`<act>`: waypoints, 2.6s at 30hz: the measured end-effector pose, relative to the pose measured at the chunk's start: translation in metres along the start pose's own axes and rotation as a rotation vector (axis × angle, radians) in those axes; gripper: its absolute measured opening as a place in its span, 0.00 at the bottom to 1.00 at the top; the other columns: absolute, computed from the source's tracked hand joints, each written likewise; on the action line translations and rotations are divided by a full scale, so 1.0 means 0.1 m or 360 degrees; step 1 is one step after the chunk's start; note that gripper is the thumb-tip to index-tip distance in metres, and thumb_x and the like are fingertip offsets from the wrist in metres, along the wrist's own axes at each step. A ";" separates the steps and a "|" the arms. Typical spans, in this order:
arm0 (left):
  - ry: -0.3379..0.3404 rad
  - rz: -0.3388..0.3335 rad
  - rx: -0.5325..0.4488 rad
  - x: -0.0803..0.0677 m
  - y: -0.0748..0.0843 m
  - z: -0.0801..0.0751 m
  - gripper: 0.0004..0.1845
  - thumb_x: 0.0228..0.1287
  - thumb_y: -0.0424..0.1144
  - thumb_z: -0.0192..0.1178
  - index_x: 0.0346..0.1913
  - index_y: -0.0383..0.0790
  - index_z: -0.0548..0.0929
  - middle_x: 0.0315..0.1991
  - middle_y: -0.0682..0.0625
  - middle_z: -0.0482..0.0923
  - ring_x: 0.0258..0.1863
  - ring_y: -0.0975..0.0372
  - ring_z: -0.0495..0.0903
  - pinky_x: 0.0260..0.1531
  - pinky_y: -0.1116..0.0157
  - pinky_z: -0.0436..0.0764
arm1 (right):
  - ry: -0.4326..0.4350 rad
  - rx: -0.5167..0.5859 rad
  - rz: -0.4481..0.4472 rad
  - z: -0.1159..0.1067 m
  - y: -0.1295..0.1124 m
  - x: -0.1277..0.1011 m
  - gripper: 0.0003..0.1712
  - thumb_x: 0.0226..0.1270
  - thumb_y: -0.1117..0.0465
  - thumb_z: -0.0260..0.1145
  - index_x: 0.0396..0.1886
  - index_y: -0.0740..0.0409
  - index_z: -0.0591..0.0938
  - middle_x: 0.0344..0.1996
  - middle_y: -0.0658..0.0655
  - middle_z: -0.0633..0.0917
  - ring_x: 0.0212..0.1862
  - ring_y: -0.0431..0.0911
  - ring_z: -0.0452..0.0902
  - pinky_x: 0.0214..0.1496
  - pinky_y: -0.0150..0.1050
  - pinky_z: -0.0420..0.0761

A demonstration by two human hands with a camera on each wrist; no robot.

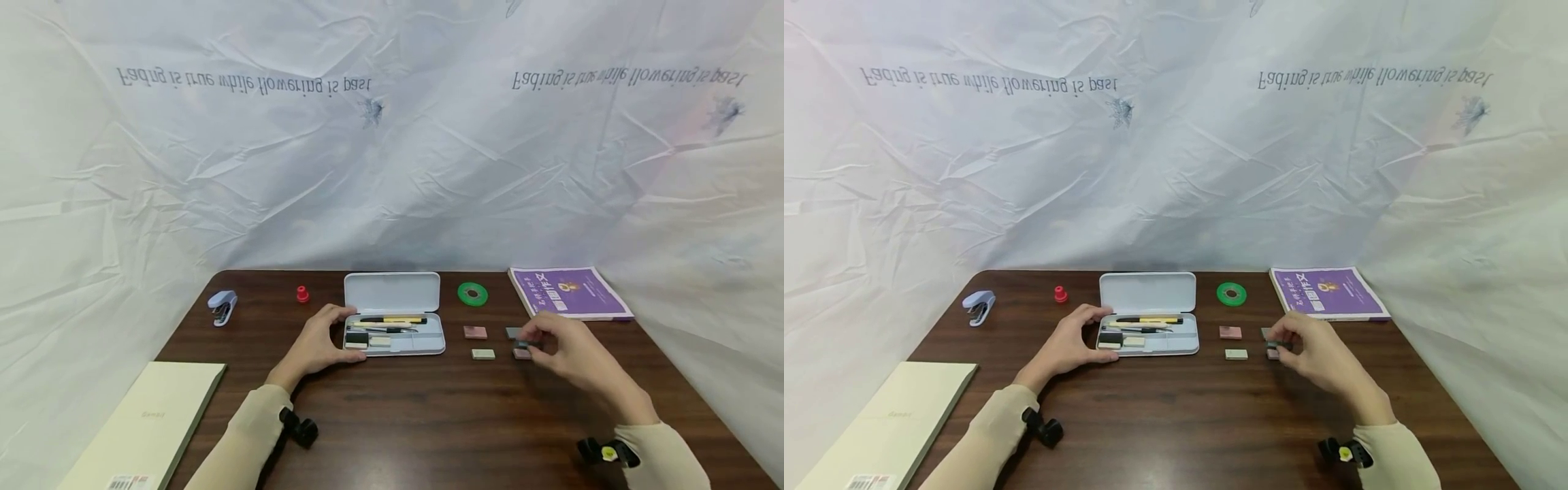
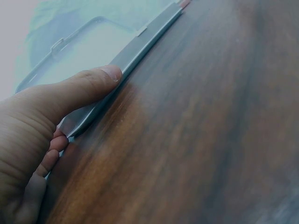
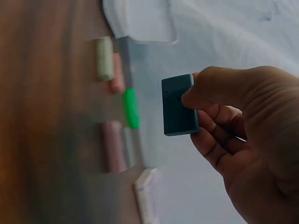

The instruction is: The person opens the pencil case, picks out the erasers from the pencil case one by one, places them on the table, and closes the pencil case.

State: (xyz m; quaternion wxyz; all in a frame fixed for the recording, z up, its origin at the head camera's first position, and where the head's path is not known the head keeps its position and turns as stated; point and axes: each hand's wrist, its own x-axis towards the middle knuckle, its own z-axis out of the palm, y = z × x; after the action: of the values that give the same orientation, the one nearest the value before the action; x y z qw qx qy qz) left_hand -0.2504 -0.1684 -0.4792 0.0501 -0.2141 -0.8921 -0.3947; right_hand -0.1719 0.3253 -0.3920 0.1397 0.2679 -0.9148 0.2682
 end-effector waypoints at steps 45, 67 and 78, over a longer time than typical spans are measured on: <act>-0.0004 -0.0029 0.0019 0.01 0.00 -0.01 0.51 0.47 0.60 0.91 0.75 0.48 0.82 0.65 0.51 0.81 0.62 0.55 0.78 0.68 0.45 0.78 | 0.0239 0.0060 -0.0121 0.36 -0.01 0.20 0.26 0.66 0.72 0.81 0.61 0.52 0.88 0.51 0.48 0.90 0.45 0.43 0.88 0.45 0.34 0.86; -0.0006 -0.0017 0.0016 0.01 -0.01 0.00 0.52 0.47 0.60 0.91 0.76 0.49 0.82 0.66 0.52 0.80 0.63 0.55 0.78 0.68 0.45 0.78 | 0.0286 0.0494 -0.0346 0.84 -0.83 1.19 0.24 0.72 0.69 0.79 0.66 0.56 0.88 0.58 0.53 0.90 0.54 0.49 0.89 0.55 0.46 0.89; -0.0010 -0.0025 0.0004 0.01 -0.01 0.00 0.52 0.47 0.61 0.91 0.75 0.47 0.82 0.66 0.51 0.80 0.62 0.55 0.79 0.67 0.46 0.79 | 0.0124 0.0621 -0.0351 1.13 -1.05 1.42 0.19 0.75 0.65 0.79 0.62 0.51 0.90 0.53 0.52 0.90 0.53 0.48 0.88 0.59 0.47 0.87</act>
State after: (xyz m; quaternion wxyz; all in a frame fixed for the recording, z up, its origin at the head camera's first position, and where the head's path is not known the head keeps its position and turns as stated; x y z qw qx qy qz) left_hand -0.2518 -0.1683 -0.4793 0.0446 -0.2084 -0.8944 -0.3933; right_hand -0.2410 0.1274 -0.3837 0.1489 0.3776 -0.8047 0.4332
